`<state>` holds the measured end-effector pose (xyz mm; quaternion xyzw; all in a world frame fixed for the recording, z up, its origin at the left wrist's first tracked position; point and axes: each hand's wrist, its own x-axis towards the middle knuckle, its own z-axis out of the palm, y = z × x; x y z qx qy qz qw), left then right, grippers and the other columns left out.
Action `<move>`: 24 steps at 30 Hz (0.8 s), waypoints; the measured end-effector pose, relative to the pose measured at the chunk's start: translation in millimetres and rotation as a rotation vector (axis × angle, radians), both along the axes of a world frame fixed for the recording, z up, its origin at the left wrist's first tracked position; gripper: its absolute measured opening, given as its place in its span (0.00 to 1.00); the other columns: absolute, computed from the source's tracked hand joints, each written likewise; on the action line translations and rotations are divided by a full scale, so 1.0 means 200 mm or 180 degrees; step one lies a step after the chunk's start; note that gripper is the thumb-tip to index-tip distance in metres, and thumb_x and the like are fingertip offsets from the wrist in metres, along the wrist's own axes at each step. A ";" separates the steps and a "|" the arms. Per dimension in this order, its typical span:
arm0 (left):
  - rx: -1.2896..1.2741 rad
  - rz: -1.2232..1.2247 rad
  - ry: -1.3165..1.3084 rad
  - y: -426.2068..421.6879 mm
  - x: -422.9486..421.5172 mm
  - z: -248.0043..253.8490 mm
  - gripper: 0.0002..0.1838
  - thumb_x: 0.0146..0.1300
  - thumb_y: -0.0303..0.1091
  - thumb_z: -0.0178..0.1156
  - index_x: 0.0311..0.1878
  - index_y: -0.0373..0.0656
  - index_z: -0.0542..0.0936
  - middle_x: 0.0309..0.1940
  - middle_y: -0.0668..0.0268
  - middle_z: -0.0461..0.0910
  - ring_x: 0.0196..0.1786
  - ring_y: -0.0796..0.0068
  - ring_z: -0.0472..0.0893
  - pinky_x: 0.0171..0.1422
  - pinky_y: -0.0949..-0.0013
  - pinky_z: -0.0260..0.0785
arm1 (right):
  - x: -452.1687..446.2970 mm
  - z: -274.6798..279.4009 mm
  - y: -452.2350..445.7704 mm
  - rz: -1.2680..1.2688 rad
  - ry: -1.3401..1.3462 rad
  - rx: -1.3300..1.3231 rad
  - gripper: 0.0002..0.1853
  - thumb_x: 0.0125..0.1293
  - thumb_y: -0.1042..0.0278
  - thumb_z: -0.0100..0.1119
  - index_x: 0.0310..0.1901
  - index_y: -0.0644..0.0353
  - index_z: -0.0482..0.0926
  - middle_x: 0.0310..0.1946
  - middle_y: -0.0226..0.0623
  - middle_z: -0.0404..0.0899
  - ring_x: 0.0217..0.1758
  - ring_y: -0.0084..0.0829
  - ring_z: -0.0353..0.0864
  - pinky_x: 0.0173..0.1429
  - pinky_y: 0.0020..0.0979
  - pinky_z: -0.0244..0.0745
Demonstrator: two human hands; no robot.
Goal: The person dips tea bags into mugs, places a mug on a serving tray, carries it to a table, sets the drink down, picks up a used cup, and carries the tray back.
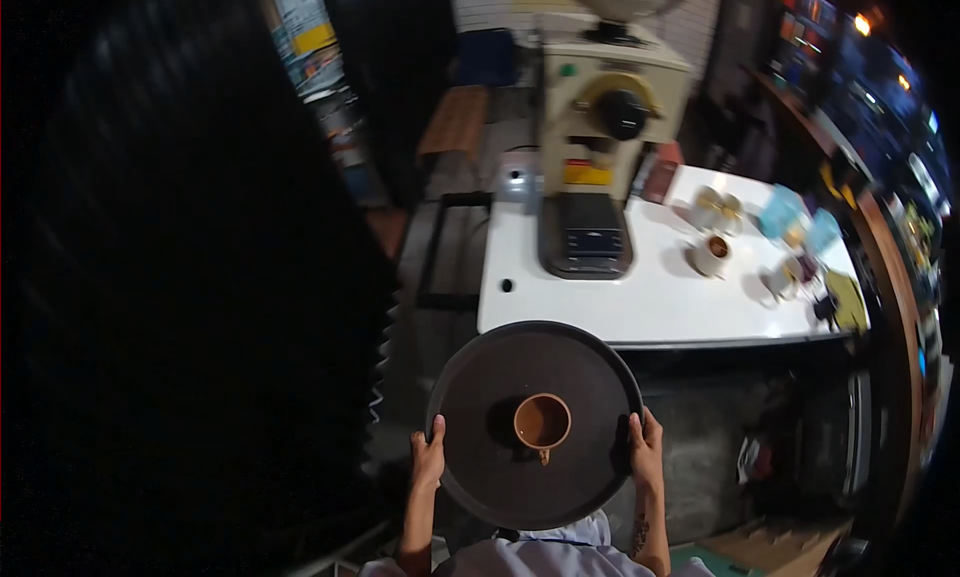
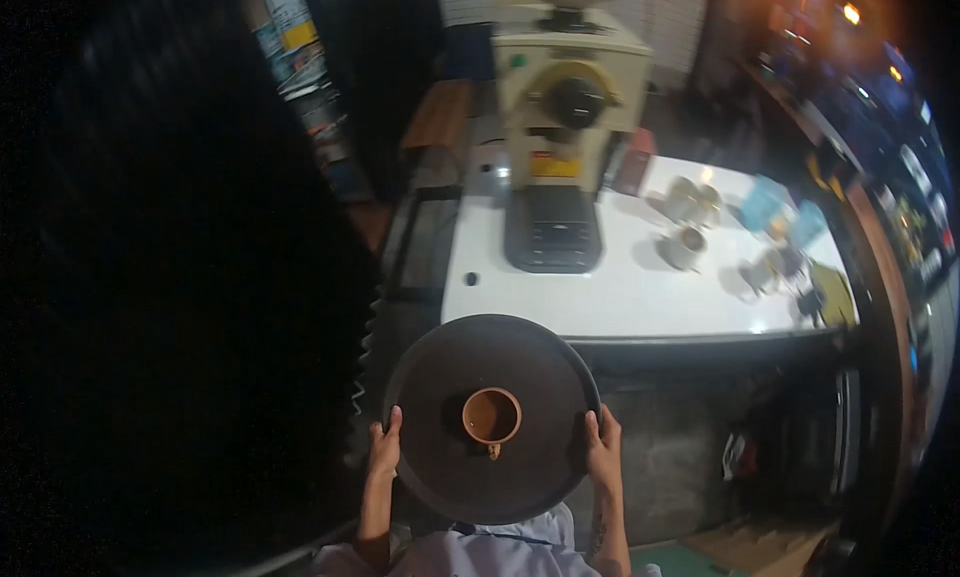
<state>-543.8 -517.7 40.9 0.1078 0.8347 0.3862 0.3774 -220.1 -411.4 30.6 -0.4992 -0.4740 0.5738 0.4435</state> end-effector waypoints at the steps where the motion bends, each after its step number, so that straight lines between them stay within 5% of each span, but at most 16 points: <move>1: -0.0006 0.0196 0.0040 -0.04 -0.05 0.01 0.50 0.66 0.70 0.55 0.67 0.25 0.64 0.66 0.41 0.68 0.71 0.51 0.68 0.75 0.57 0.58 | -0.11 0.02 0.04 0.0173 -0.0011 -0.0020 0.16 0.78 0.59 0.54 0.52 0.66 0.78 0.36 0.21 0.76 0.37 0.13 0.69 0.44 0.17 0.67; 4: -0.0075 0.0660 0.0098 -0.15 -0.23 -0.03 0.48 0.68 0.68 0.54 0.69 0.26 0.65 0.68 0.41 0.67 0.72 0.49 0.67 0.75 0.58 0.58 | -0.38 0.07 0.12 0.0361 -0.0021 0.0076 0.16 0.78 0.58 0.53 0.51 0.66 0.77 0.34 0.18 0.73 0.35 0.11 0.66 0.39 0.16 0.63; 6: 0.0152 0.0846 0.0033 -0.20 -0.31 -0.01 0.46 0.68 0.67 0.54 0.68 0.28 0.68 0.67 0.41 0.68 0.71 0.49 0.68 0.74 0.58 0.59 | -0.52 0.02 0.20 0.0668 -0.0125 -0.0003 0.19 0.79 0.58 0.51 0.50 0.70 0.77 0.38 0.31 0.79 0.42 0.20 0.73 0.48 0.26 0.71; 12: -0.0179 0.1054 0.0387 -0.16 -0.63 0.02 0.43 0.69 0.67 0.53 0.64 0.30 0.73 0.64 0.43 0.70 0.67 0.49 0.72 0.70 0.56 0.63 | -0.96 0.01 0.37 0.1205 -0.0171 -0.0043 0.22 0.80 0.58 0.49 0.55 0.74 0.75 0.39 0.35 0.80 0.44 0.24 0.74 0.51 0.28 0.71; 13: 0.0326 0.0874 0.0325 -0.16 -0.72 -0.05 0.44 0.69 0.68 0.52 0.64 0.30 0.73 0.64 0.43 0.70 0.66 0.50 0.72 0.69 0.56 0.64 | -1.01 -0.01 0.39 0.1140 -0.0231 -0.0031 0.22 0.80 0.58 0.49 0.56 0.75 0.75 0.40 0.36 0.80 0.45 0.26 0.74 0.52 0.29 0.71; 21: -0.0336 0.0982 0.0295 0.16 -1.18 -0.01 0.56 0.64 0.73 0.53 0.70 0.20 0.62 0.69 0.36 0.64 0.75 0.45 0.63 0.78 0.57 0.55 | -1.40 -0.16 0.66 0.0967 -0.0319 -0.0305 0.26 0.78 0.52 0.51 0.58 0.73 0.74 0.47 0.45 0.79 0.53 0.34 0.75 0.61 0.35 0.69; 24: -0.0326 0.0914 0.0354 0.29 -1.35 0.00 0.55 0.64 0.73 0.53 0.68 0.20 0.64 0.67 0.38 0.66 0.72 0.48 0.66 0.75 0.57 0.58 | -1.56 -0.10 0.75 0.0904 -0.0265 -0.0143 0.22 0.78 0.53 0.51 0.49 0.71 0.76 0.35 0.35 0.76 0.40 0.27 0.72 0.48 0.31 0.71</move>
